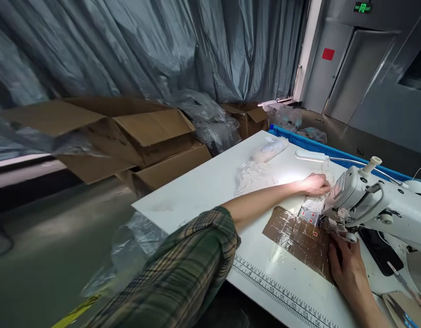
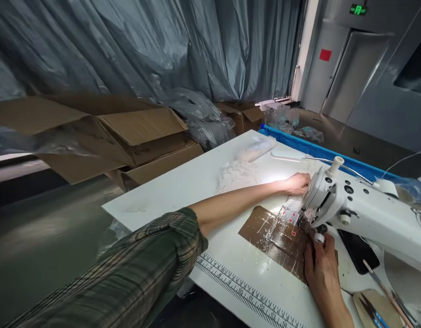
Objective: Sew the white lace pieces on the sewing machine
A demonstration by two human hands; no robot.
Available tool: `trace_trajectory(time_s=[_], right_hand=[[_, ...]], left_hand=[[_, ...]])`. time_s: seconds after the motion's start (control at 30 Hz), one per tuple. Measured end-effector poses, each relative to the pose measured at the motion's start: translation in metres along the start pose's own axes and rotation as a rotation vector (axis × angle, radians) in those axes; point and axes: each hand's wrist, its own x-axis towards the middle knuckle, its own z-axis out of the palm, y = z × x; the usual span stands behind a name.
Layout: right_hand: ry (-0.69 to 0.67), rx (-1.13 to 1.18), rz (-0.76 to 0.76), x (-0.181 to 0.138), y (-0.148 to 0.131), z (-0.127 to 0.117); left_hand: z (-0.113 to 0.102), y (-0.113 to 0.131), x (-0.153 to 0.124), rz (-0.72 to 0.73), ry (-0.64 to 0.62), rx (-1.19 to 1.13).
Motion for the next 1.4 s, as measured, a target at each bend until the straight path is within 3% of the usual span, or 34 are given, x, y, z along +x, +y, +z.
trace_trajectory(time_s=[0.13, 0.3, 0.43, 0.63, 0.7, 0.83, 0.97, 1.07, 1.17, 1.3, 1.4], right_hand=[[-0.015, -0.055, -0.116, 0.003, 0.002, -0.001], [0.013, -0.125, -0.161, 0.006, -0.003, -0.003], [0.025, -0.131, -0.163, 0.006, -0.004, -0.002], [-0.016, -0.125, -0.136, 0.006, 0.002, -0.001], [-0.014, -0.122, -0.132, 0.005, 0.005, 0.0], [-0.004, -0.108, -0.149, 0.004, 0.008, 0.001], [0.014, -0.105, -0.145, 0.005, 0.007, 0.0], [0.023, -0.095, -0.143, 0.005, 0.005, 0.0], [0.027, -0.096, -0.118, 0.005, 0.007, -0.001], [-0.058, -0.094, -0.105, 0.007, 0.012, -0.005], [-0.088, -0.083, -0.087, 0.009, 0.01, -0.008]], left_hand=[[0.002, 0.001, -0.006, -0.045, -0.021, 0.041], [-0.017, -0.001, -0.048, -0.058, -0.009, 0.04], [-0.046, -0.025, -0.098, -0.024, 0.147, -0.012], [-0.088, -0.066, -0.173, -0.248, 0.348, -0.108], [-0.092, -0.066, -0.192, -0.299, 0.351, -0.133], [-0.082, -0.051, -0.218, -0.296, 0.229, -0.152], [-0.063, -0.04, -0.226, -0.279, 0.15, -0.005], [-0.057, -0.033, -0.223, -0.297, 0.193, 0.035], [-0.059, -0.017, -0.214, -0.248, 0.254, -0.062], [-0.064, 0.005, -0.197, -0.074, 0.116, -0.278], [-0.059, 0.007, -0.184, -0.137, 0.051, -0.302]])
